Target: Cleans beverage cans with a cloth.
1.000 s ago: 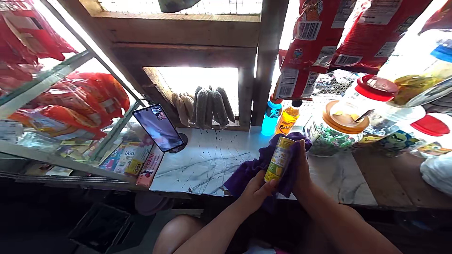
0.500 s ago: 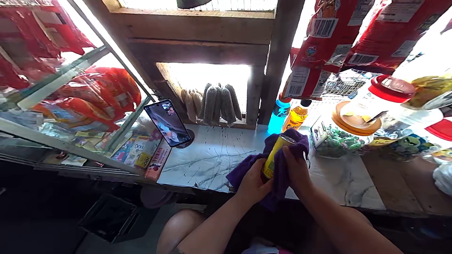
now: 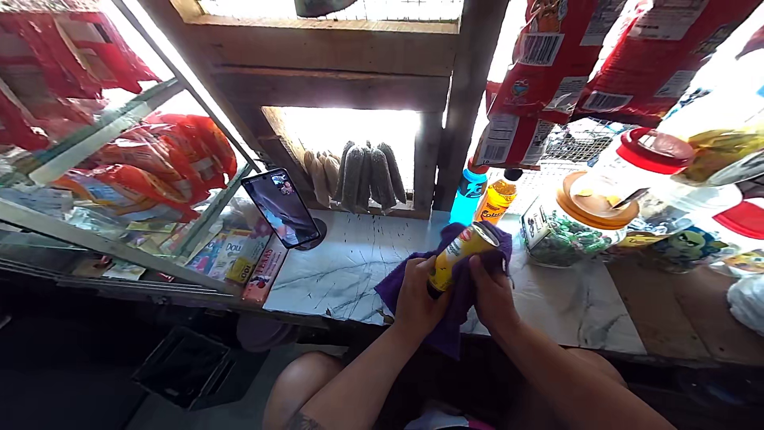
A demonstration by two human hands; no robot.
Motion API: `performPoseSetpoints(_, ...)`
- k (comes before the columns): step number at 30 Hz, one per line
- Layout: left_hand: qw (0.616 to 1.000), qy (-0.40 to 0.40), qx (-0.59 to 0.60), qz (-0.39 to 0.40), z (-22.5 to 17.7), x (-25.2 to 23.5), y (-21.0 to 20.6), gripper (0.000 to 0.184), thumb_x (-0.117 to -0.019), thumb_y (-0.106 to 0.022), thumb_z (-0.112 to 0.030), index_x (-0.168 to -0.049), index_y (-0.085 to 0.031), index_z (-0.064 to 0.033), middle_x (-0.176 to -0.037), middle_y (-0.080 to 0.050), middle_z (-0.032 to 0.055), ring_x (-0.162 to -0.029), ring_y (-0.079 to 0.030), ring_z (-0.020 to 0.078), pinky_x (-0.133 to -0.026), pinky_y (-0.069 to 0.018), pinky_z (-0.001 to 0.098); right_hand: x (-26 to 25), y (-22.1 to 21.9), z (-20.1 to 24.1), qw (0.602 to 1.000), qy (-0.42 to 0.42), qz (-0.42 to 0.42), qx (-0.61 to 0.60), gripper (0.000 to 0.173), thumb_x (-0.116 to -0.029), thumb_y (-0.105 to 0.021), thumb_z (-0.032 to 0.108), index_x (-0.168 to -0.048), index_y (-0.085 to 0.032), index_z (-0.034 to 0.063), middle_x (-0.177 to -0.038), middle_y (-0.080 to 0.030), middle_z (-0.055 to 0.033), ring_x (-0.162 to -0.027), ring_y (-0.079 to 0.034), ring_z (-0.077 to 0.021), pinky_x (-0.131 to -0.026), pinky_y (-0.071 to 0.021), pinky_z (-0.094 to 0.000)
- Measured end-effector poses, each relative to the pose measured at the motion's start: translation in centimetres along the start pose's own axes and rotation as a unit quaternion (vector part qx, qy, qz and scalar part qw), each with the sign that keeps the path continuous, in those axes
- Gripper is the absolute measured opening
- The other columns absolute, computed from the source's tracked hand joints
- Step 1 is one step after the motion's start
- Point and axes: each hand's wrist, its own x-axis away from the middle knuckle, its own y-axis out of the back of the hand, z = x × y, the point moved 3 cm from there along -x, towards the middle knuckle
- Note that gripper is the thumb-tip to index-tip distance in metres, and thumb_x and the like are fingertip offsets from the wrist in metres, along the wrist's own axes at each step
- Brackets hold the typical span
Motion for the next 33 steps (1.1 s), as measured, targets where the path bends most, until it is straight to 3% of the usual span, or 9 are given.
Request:
performPoseSetpoints(5,0.994,-0.034,0.064,0.078,-1.6,0.8,-0.2,0.064,-0.0867,-0.078,-0.028,-0.133,-0.051,0.0056,-0.125,-0.059,0.0253,-0.110,-0.064,0.0217,-0.090,-0.0563,0.0294,-0.6,0.8,1.4,0.999,-0.042,-0.011,-0.006,0.034,-0.0978,-0.062,0.030,-0.119,-0.051,0.0058,-0.090,-0.069,0.0071,-0.084,-0.068,-0.0009,-0.080,-0.0587,-0.0221)
performPoseSetpoints(8,0.968,0.035,0.192,0.159,-1.5,0.8,-0.4,0.060,-0.0994,-0.064,-0.032,-0.141,-0.044,0.0071,-0.131,-0.057,0.0220,-0.097,-0.067,0.0144,-0.076,-0.0596,0.0276,-1.6,1.7,1.2,0.996,-0.085,-0.016,-0.030,0.034,-0.1023,-0.053,0.035,-0.121,-0.052,0.0069,-0.088,-0.069,0.0039,-0.081,-0.069,-0.0031,-0.077,-0.0597,-0.0235)
performPoseSetpoints(11,0.925,0.139,0.301,0.187,-1.3,0.3,0.0,0.055,-0.1050,-0.051,-0.030,-0.138,-0.039,0.0116,-0.122,-0.062,0.0139,-0.097,-0.067,0.0099,-0.080,-0.0583,0.0277,-1.6,1.6,0.2,0.991,-0.121,-0.009,-0.051,0.036,-0.1067,-0.044,0.038,-0.123,-0.053,0.0074,-0.089,-0.069,0.0022,-0.083,-0.069,-0.0042,-0.077,-0.0596,-0.0238)
performPoseSetpoints(15,0.888,0.223,0.356,0.186,-1.6,0.1,0.3,0.051,-0.1035,-0.054,-0.019,-0.140,-0.033,0.0087,-0.116,-0.063,0.0101,-0.099,-0.067,0.0096,-0.083,-0.0589,0.0286,-1.2,0.8,0.0,0.991,-0.123,0.012,-0.049,0.035,-0.1060,-0.046,0.036,-0.123,-0.052,0.0060,-0.090,-0.070,0.0025,-0.084,-0.069,-0.0034,-0.079,-0.0594,-0.0226)
performPoseSetpoints(18,0.912,0.175,0.333,0.160,-1.4,0.3,0.3,0.050,-0.1027,-0.057,-0.016,-0.139,-0.037,0.0120,-0.120,-0.064,0.0139,-0.104,-0.067,0.0114,-0.089,-0.0579,0.0298,-1.2,0.7,0.1,0.994,-0.103,0.009,-0.042,0.031,-0.1060,-0.048,0.033,-0.119,-0.055,0.0060,-0.088,-0.071,0.0030,-0.083,-0.070,-0.0034,-0.079,-0.0597,-0.0228)
performPoseSetpoints(23,0.977,0.111,0.167,0.073,-0.8,0.4,0.4,0.053,-0.0953,-0.070,-0.027,-0.132,-0.051,0.0060,-0.116,-0.067,0.0154,-0.099,-0.069,0.0159,-0.079,-0.0604,0.0299,-1.1,0.2,0.3,0.996,-0.061,-0.056,-0.021,0.020,-0.1073,-0.048,0.019,-0.119,-0.055,0.0044,-0.089,-0.071,0.0005,-0.082,-0.070,-0.0064,-0.079,-0.0608,-0.0251)
performPoseSetpoints(27,0.998,0.035,0.049,0.030,-0.6,0.0,0.6,0.049,-0.0875,-0.074,-0.019,-0.128,-0.060,0.0045,-0.116,-0.064,0.0195,-0.104,-0.065,0.0202,-0.086,-0.0566,0.0306,0.0,-0.6,-1.0,0.997,-0.074,0.008,0.004,0.026,-0.1036,-0.055,0.019,-0.121,-0.054,-0.0007,-0.095,-0.070,-0.0018,-0.088,-0.069,-0.0078,-0.085,-0.0593,-0.0292)
performPoseSetpoints(30,0.999,-0.018,0.018,0.039,-0.8,-0.3,0.6,0.048,-0.0837,-0.075,-0.018,-0.126,-0.064,0.0022,-0.111,-0.065,0.0184,-0.105,-0.063,0.0213,-0.093,-0.0539,0.0317,0.0,-0.6,-0.9,0.994,-0.108,0.014,-0.003,0.025,-0.0994,-0.062,0.017,-0.116,-0.057,-0.0003,-0.092,-0.071,-0.0031,-0.087,-0.070,-0.0091,-0.084,-0.0595,-0.0298)
performPoseSetpoints(33,0.994,-0.042,0.046,0.085,-1.2,-0.8,0.8,0.049,-0.0903,-0.075,-0.030,-0.128,-0.064,0.0001,-0.116,-0.065,0.0181,-0.102,-0.066,0.0165,-0.086,-0.0572,0.0269,-1.4,0.6,0.0,0.989,-0.141,-0.002,-0.044,0.033,-0.0970,-0.063,0.024,-0.118,-0.054,0.0006,-0.089,-0.070,-0.0043,-0.082,-0.070,-0.0109,-0.078,-0.0604,-0.0301)
